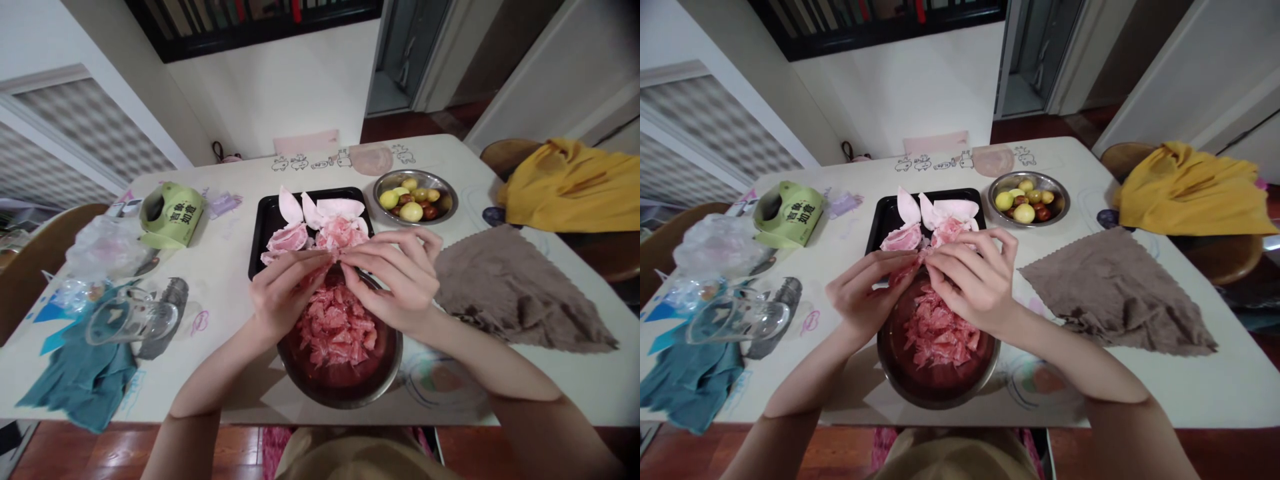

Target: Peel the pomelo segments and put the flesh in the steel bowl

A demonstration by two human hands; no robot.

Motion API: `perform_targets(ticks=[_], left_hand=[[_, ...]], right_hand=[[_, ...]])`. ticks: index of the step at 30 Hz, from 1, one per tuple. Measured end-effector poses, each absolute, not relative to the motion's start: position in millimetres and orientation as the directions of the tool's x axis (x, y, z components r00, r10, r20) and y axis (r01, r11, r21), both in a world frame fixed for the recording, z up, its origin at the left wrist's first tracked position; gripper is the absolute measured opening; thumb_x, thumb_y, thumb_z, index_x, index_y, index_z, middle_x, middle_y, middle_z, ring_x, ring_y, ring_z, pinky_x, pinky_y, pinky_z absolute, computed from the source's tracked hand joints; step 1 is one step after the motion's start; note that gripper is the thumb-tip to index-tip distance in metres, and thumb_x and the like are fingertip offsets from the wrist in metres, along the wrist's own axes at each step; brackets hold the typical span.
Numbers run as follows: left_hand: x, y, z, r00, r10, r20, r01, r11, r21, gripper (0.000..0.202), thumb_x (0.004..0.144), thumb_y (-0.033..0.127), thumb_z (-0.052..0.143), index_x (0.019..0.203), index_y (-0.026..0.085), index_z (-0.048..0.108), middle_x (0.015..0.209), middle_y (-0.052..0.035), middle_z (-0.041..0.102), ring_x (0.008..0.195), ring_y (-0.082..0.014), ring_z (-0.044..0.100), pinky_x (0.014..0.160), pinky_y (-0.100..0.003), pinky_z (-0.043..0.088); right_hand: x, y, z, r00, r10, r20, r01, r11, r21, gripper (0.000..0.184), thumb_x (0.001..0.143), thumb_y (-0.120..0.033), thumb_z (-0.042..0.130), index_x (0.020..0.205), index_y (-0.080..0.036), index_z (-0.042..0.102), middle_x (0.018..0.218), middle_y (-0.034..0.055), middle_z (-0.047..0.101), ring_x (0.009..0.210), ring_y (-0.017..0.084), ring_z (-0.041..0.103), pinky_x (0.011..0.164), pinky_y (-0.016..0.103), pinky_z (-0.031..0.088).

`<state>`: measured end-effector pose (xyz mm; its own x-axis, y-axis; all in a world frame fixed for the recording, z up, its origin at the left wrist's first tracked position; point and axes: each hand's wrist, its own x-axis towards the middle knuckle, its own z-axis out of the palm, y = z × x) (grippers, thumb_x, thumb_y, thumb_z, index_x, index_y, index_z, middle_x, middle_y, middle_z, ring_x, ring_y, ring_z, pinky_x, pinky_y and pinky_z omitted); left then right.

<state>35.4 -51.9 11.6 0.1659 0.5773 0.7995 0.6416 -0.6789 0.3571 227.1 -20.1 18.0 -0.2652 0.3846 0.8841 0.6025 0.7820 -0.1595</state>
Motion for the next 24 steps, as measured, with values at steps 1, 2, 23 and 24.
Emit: perform_targets(ticks=[1, 2, 23, 24], left_hand=[[34.9, -52.4, 9.5, 0.185, 0.547, 0.816, 0.650, -0.691, 0.316, 0.029, 0.089, 0.008, 0.073, 0.113, 0.023, 0.075, 0.105, -0.0027, 0.081, 0.094, -0.0156, 0.078, 0.086, -0.027, 0.066], [34.1, -53.0, 6.9, 0.201, 0.526, 0.826, 0.657, -0.698, 0.285, 0.032, 0.089, 0.007, 0.073, 0.116, 0.024, 0.074, 0.107, -0.0030, 0.081, 0.095, -0.0160, 0.078, 0.087, -0.027, 0.066], [30.9, -81.8, 14.2, 0.483, 0.483, 0.731, 0.694, -0.720, 0.017, 0.056, 0.094, 0.008, 0.067, 0.148, 0.017, 0.054, 0.128, -0.0129, 0.075, 0.108, -0.0269, 0.078, 0.088, -0.035, 0.068], [30.4, -83.1, 15.5, 0.483, 0.492, 0.724, 0.693, -0.720, 0.027, 0.056, 0.094, 0.007, 0.066, 0.148, 0.017, 0.054, 0.129, -0.0129, 0.074, 0.109, -0.0267, 0.077, 0.087, -0.033, 0.067]], right_hand=[[226.9, -20.9, 18.7, -0.267, 0.360, 0.894, 0.616, 0.777, -0.129, 0.013, 0.086, -0.019, 0.076, 0.091, -0.030, 0.070, 0.087, -0.0083, 0.081, 0.084, 0.020, 0.072, 0.088, 0.044, 0.040], [226.7, -21.8, 19.3, -0.270, 0.344, 0.899, 0.627, 0.772, -0.107, 0.013, 0.085, -0.020, 0.077, 0.090, -0.029, 0.070, 0.085, -0.0086, 0.081, 0.083, 0.020, 0.072, 0.088, 0.044, 0.039], [231.4, -36.4, 13.4, -0.323, 0.295, 0.899, 0.681, 0.732, 0.004, 0.011, 0.087, -0.021, 0.075, 0.093, -0.029, 0.072, 0.085, -0.0068, 0.081, 0.076, 0.018, 0.072, 0.078, 0.041, 0.040], [231.5, -36.2, 15.2, -0.313, 0.312, 0.897, 0.676, 0.737, -0.021, 0.010, 0.087, -0.021, 0.075, 0.092, -0.029, 0.072, 0.084, -0.0071, 0.081, 0.076, 0.018, 0.072, 0.079, 0.041, 0.039]])
